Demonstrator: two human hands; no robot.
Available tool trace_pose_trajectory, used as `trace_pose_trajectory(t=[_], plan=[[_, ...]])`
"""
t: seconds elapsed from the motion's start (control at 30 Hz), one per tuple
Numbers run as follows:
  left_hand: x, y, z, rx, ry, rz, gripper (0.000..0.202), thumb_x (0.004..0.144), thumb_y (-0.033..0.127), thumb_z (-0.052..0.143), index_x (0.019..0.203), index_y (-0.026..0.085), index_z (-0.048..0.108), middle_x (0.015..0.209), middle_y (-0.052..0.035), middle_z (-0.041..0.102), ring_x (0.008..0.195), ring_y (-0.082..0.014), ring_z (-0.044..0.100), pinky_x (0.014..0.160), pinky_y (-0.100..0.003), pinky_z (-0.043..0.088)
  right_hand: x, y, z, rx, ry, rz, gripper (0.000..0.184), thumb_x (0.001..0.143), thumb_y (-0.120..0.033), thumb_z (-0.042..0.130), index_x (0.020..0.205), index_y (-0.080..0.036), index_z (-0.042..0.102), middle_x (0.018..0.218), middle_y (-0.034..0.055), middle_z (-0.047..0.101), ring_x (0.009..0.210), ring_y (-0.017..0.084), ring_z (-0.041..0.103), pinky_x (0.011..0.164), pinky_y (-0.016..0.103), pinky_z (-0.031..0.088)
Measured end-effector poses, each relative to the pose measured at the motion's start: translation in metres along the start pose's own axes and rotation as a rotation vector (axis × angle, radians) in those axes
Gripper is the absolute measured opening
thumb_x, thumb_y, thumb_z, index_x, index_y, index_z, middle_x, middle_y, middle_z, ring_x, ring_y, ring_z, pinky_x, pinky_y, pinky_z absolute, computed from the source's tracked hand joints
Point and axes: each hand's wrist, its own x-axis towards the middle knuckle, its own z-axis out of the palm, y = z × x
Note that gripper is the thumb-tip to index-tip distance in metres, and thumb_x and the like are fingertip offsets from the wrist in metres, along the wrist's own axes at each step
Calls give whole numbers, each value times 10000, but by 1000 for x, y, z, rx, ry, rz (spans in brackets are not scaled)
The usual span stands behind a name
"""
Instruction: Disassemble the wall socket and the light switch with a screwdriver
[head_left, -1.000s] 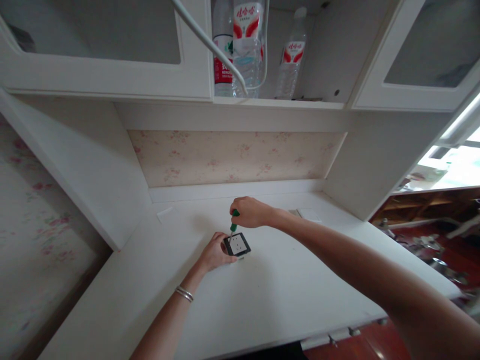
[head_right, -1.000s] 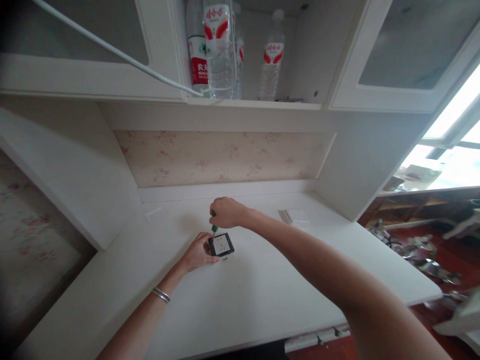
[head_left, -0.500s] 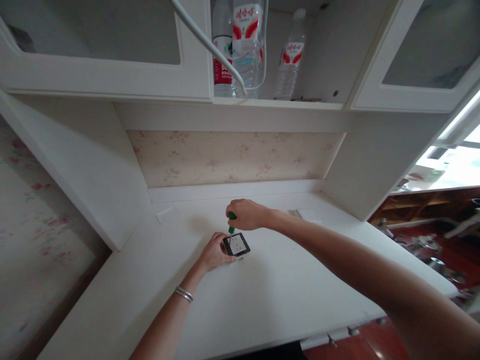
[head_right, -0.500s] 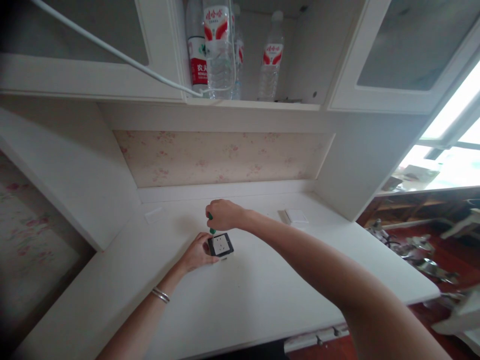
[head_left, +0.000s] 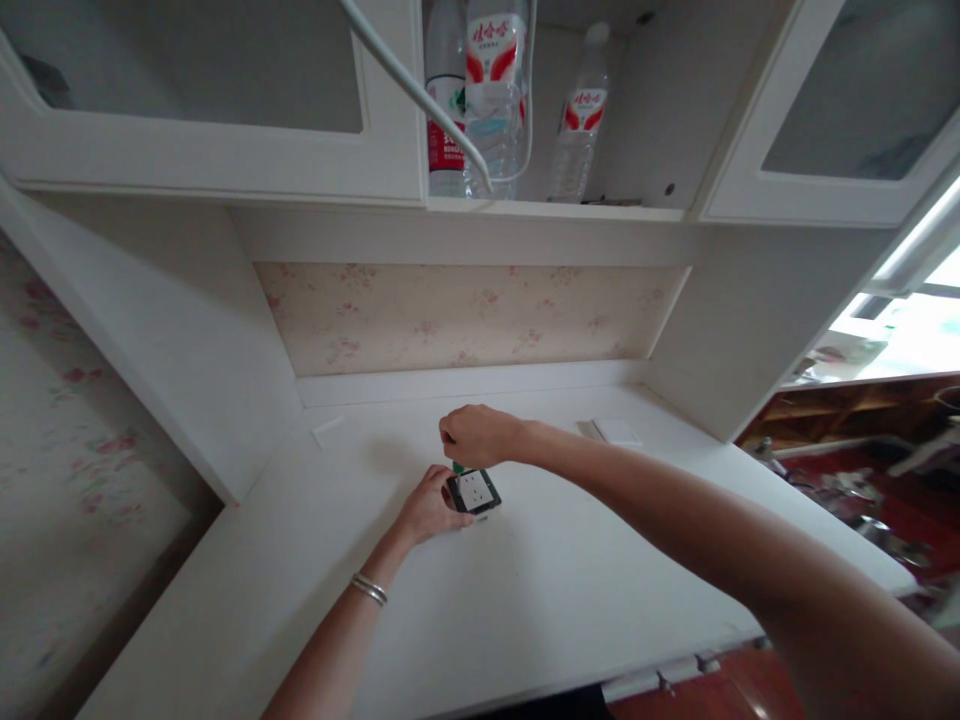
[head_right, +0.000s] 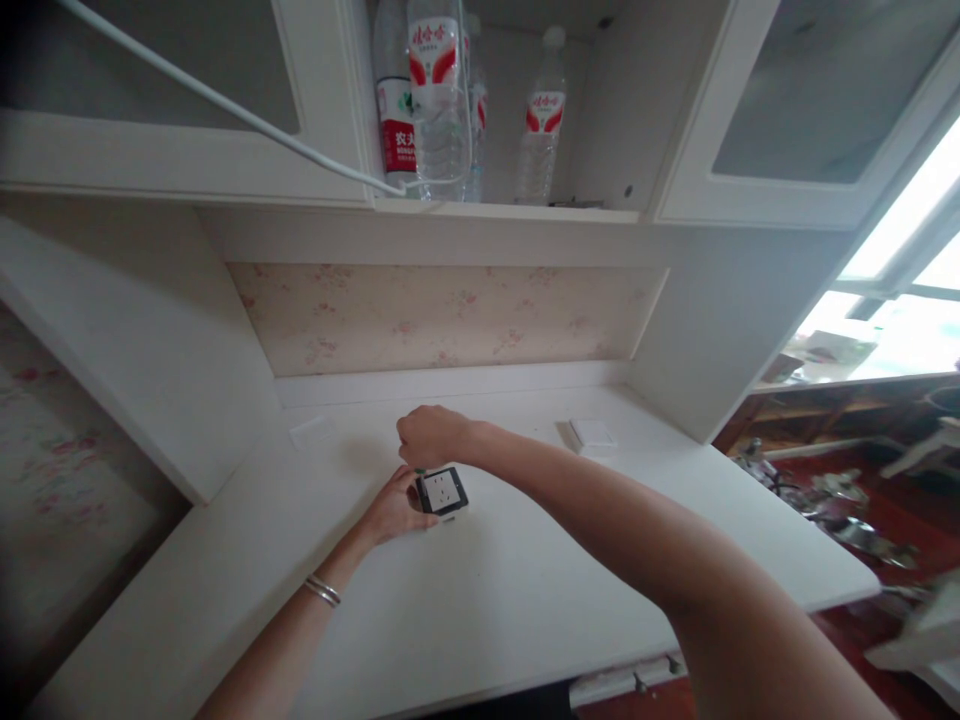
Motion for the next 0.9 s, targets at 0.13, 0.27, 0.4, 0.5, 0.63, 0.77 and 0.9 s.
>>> trace_pose_trajectory(t=[0.13,0.27,0.4,0.5,0.63,0.77,0.9], plan=[[0,-1,-1,36,11,47,680,473,364,823,1074,177,565,1089,-54,507,867,-169,562,730,-263,490,-3,3,-6,1,46,42,292,786,-230,439,892,-115,686,935,147,700,854,262,645,662,297,450],[0,-2,0,21,18,47,727,456,366,832,1099,172,555,1099,-60,508,869,-172,564,733,-268,495,-3,5,-6,-5,50,57,301,790,-226,441,908,-106,690,952,155,698,864,258,645,685,293,453],[-1,-2,1,-1,20,30,734,448,347,840,1099,167,555,1093,-65,519,841,-173,572,722,-281,503,-1,4,-1,0,51,52,307,790,-224,437,909,-102,692,943,155,700,863,262,646,689,298,457],[-1,0,0,8,13,28,715,455,343,837,1092,172,561,1089,-60,522,843,-171,572,723,-279,502,0,4,2,-3,53,44,307,790,-223,436,908,-101,691,942,156,699,867,264,645,694,302,459],[-1,1,-1,23,23,35,700,462,335,834,1087,174,563,1089,-60,521,860,-173,570,748,-278,498,1,5,5,-11,46,35,297,788,-216,440,900,-97,688,942,162,696,867,253,645,696,292,456],[-1,0,0,9,28,42,710,461,337,833,1090,170,550,1097,-62,512,847,-164,570,731,-267,503,0,5,5,-6,42,37,294,789,-218,435,894,-98,682,938,158,695,853,259,645,678,299,454],[-1,0,-1,27,18,32,711,462,363,832,1087,174,551,1095,-61,513,798,-153,571,700,-268,507,0,5,5,11,22,34,269,792,-224,451,908,-115,667,959,150,689,868,257,638,677,298,449]])
